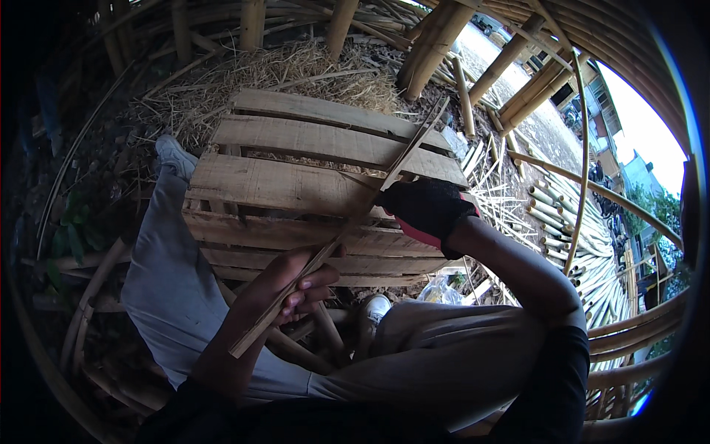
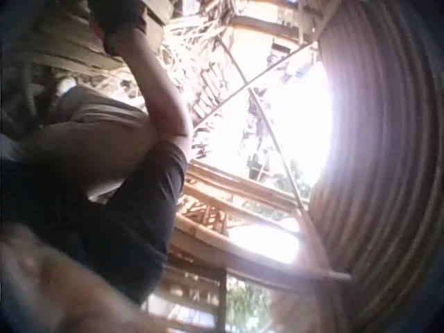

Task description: The recorder uses a knife to slice or strip thin pieces of wood from a bamboo pole while sitting on the ground in a workshop area.

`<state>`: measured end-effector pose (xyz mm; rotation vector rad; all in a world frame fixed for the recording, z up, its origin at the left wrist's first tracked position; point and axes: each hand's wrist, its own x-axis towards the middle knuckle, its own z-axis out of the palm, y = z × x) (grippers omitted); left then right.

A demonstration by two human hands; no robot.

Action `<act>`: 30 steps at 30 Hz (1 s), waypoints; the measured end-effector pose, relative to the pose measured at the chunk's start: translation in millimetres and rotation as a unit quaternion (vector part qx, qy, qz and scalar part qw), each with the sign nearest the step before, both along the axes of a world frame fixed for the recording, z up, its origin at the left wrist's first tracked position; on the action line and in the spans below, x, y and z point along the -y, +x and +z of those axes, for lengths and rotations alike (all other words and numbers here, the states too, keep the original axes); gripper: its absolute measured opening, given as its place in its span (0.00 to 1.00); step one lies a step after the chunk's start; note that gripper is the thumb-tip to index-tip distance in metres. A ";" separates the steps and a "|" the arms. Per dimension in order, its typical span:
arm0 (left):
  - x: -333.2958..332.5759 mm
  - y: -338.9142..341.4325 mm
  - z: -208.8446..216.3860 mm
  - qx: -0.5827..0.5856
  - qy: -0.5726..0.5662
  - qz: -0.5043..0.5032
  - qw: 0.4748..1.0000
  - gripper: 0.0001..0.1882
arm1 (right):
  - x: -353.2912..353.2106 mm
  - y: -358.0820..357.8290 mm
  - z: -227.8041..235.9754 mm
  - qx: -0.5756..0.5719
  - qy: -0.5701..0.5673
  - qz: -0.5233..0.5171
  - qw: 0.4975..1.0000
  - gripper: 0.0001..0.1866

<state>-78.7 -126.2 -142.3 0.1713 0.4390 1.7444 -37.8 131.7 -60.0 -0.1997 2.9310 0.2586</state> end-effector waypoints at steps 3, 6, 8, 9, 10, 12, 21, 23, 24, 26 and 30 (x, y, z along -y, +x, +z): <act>-4.0 -1.7 1.8 -0.006 0.004 0.006 1.000 0.17 | -20.5 1.7 -14.8 -0.025 -0.071 0.011 0.997 0.17; -5.4 -2.9 -3.5 0.002 0.001 -0.011 1.000 0.17 | -22.1 2.2 -17.3 -0.055 -0.146 0.018 0.988 0.16; -4.0 -1.4 -4.5 0.030 0.003 -0.004 1.000 0.17 | -16.2 0.0 -10.9 0.051 -0.338 -0.167 0.925 0.17; -3.7 -1.5 -4.2 0.030 0.003 -0.004 1.000 0.17 | -14.5 -0.7 -4.3 0.051 -0.338 -0.166 0.925 0.17; -4.3 -1.6 -2.8 0.028 -0.003 -0.004 1.000 0.17 | -14.3 -0.7 4.5 0.122 -0.449 -0.288 0.837 0.17; -4.8 -2.0 -3.1 0.025 -0.009 -0.004 1.000 0.17 | -13.2 0.0 7.9 0.189 -0.542 -0.399 0.715 0.19; 10.6 -5.0 7.8 0.109 0.027 -0.061 0.992 0.20 | -35.9 -4.8 -13.0 0.065 -0.597 -0.423 0.679 0.09; 15.3 -4.6 9.5 0.114 0.009 -0.065 0.991 0.22 | -37.0 -7.7 -14.2 0.074 -0.578 -0.447 0.678 0.09; 17.8 -3.5 11.6 0.114 0.009 -0.063 0.991 0.22 | -36.8 -8.5 -16.0 0.076 -0.578 -0.446 0.679 0.09; 19.2 -2.0 16.1 0.111 -0.009 -0.080 0.991 0.24 | -40.5 -7.9 -19.5 0.025 -0.567 -0.425 0.705 0.09; 22.0 9.0 25.7 0.099 -0.010 -0.089 0.991 0.27 | -60.9 -8.2 -23.3 0.031 -0.568 -0.443 0.693 0.15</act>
